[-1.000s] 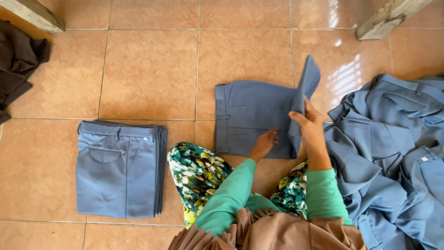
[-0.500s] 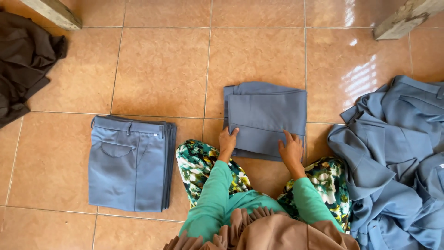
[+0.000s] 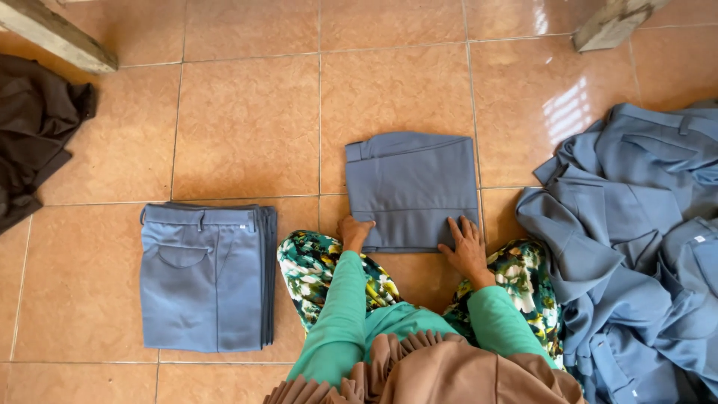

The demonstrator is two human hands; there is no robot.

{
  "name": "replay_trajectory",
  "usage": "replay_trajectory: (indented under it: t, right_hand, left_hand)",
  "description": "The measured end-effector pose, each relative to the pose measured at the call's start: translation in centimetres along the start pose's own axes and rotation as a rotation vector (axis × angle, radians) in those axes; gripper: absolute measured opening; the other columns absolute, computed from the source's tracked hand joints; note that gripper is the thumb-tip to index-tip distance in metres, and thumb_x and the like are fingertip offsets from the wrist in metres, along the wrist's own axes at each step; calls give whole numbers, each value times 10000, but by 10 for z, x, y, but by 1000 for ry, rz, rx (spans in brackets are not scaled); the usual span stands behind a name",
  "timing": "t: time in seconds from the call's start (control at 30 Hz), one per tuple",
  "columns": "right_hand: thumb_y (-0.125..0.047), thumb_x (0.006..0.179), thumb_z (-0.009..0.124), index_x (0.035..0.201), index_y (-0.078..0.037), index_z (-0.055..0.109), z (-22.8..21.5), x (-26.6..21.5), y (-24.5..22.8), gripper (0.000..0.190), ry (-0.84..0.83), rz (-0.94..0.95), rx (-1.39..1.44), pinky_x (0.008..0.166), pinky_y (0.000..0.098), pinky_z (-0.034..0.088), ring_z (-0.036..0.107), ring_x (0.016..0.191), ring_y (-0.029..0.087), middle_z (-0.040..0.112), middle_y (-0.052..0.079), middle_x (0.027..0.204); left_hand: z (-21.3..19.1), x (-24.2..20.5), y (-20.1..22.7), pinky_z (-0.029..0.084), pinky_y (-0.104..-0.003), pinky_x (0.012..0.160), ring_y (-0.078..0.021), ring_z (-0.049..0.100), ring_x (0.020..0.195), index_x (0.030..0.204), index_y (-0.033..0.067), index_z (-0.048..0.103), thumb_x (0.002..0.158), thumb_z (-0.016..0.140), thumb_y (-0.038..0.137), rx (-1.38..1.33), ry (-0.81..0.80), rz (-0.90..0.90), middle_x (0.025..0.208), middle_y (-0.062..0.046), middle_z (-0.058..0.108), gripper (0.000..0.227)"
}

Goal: A person sitting on the floor is folding grey trousers into neat rectangular shapes and stacking them.

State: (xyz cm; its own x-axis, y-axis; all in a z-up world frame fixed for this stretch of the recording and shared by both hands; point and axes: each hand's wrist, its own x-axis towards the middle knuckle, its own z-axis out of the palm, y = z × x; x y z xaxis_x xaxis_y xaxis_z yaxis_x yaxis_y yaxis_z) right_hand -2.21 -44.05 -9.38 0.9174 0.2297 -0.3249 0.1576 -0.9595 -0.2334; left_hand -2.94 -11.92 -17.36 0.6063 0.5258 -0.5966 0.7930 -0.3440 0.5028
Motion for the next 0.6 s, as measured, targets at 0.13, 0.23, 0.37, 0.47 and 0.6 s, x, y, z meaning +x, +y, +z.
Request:
replay_trajectory:
  t: [0.13, 0.23, 0.37, 0.47, 0.6]
  right_hand:
    - [-634, 806, 712, 1651, -342, 159, -9, -13, -4, 1051, -119, -59, -73, 1182, 654, 242, 102, 1578, 353, 120, 139, 1712]
    - [-581, 803, 738, 1662, -365, 77, -14, -16, -12, 1105, -134, -66, -113, 1183, 701, 144, 54, 1588, 346, 83, 136, 1724]
    - [-442, 898, 628, 1656, -371, 128, -10, -17, -21, 911, -84, -171, -133, 1203, 699, 112, 125, 1584, 246, 168, 32, 1717]
    - [-349, 914, 510, 1639, -403, 170, 7, -14, -28, 803, -85, -251, -95, 1222, 675, 120, 177, 1570, 142, 245, -76, 1693]
    - [-169, 870, 475, 1607, -326, 280, 13, -11, -48, 778, -171, -362, 322, 1199, 615, 218, 396, 1498, 215, 495, 83, 1564]
  left_hand:
    - [-23, -40, 21, 439, -588, 1024, -476, 500, 1320, 1377, -108, 503, 638, 958, 317, -370, -159, -61, 1384, -346, 526, 966]
    - [-40, -65, 28, 394, -543, 1072, -441, 451, 1384, 1511, -79, 383, 696, 976, 270, -902, -353, -191, 1492, -306, 462, 1066]
    - [-46, -94, 11, 531, -374, 927, -330, 638, 1195, 1423, -17, 490, 803, 869, 190, -1494, -432, -292, 1332, -172, 628, 756]
    - [-52, -104, 5, 546, -318, 816, -296, 672, 1116, 1399, 13, 492, 875, 787, 176, -1659, -358, -166, 1287, -129, 638, 623]
    - [-69, -123, 69, 595, -399, 839, -300, 683, 1077, 1450, 138, 471, 887, 808, 180, -1594, -215, 10, 1216, -119, 648, 657]
